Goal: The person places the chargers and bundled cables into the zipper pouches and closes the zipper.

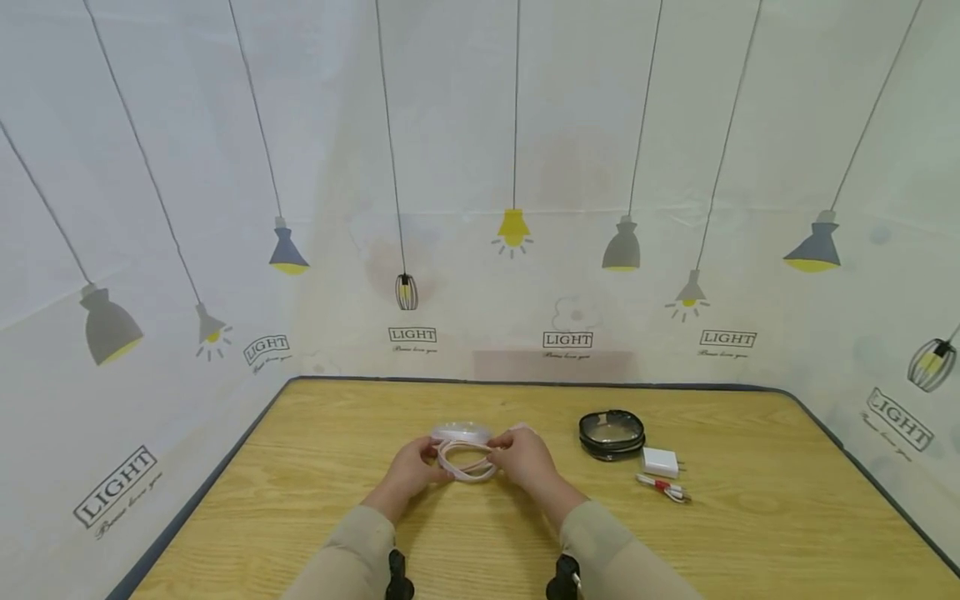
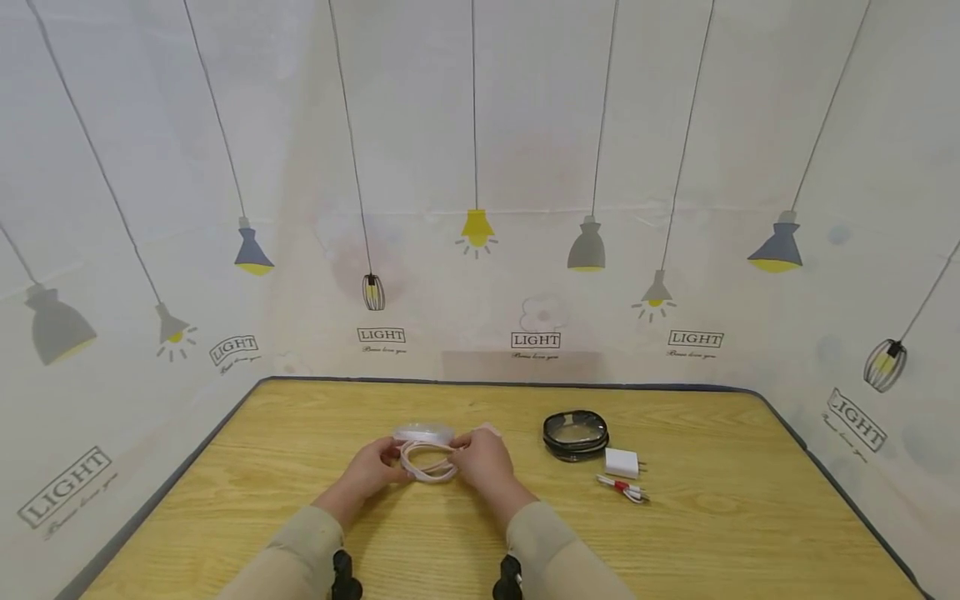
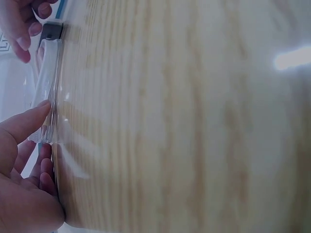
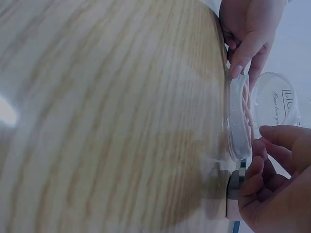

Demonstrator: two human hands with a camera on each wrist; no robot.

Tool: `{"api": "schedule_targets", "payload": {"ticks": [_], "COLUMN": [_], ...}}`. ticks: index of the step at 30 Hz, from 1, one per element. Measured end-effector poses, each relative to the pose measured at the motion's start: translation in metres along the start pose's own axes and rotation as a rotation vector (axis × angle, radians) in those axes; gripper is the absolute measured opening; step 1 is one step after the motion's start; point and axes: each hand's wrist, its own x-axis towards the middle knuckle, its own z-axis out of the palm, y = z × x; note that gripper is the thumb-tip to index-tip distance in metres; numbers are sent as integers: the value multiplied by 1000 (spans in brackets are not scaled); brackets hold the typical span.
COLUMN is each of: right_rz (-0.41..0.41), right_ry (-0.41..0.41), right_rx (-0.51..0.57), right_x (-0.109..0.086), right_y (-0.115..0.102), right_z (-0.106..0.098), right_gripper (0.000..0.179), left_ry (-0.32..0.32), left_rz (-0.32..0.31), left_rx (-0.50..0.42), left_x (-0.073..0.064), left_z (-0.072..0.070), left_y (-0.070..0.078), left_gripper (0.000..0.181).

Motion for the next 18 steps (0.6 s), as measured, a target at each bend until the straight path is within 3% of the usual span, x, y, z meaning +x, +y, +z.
{"api": "schedule_targets", "payload": {"ticks": [6, 18], "right_rz": [-6, -5], "right_ry": [-34, -114], "right_rx": [93, 87], "right_x": [-1, -3], "right_y": [2, -2], "right_z": [-5, -19], "right_gripper": [20, 24], "left_ry": [7, 30], "left_rz": [2, 4], "left_rx": [15, 74], "left_x": [-1, -2], "left_z": [2, 4], "left_y": [2, 3], "left_gripper": [57, 57]}}
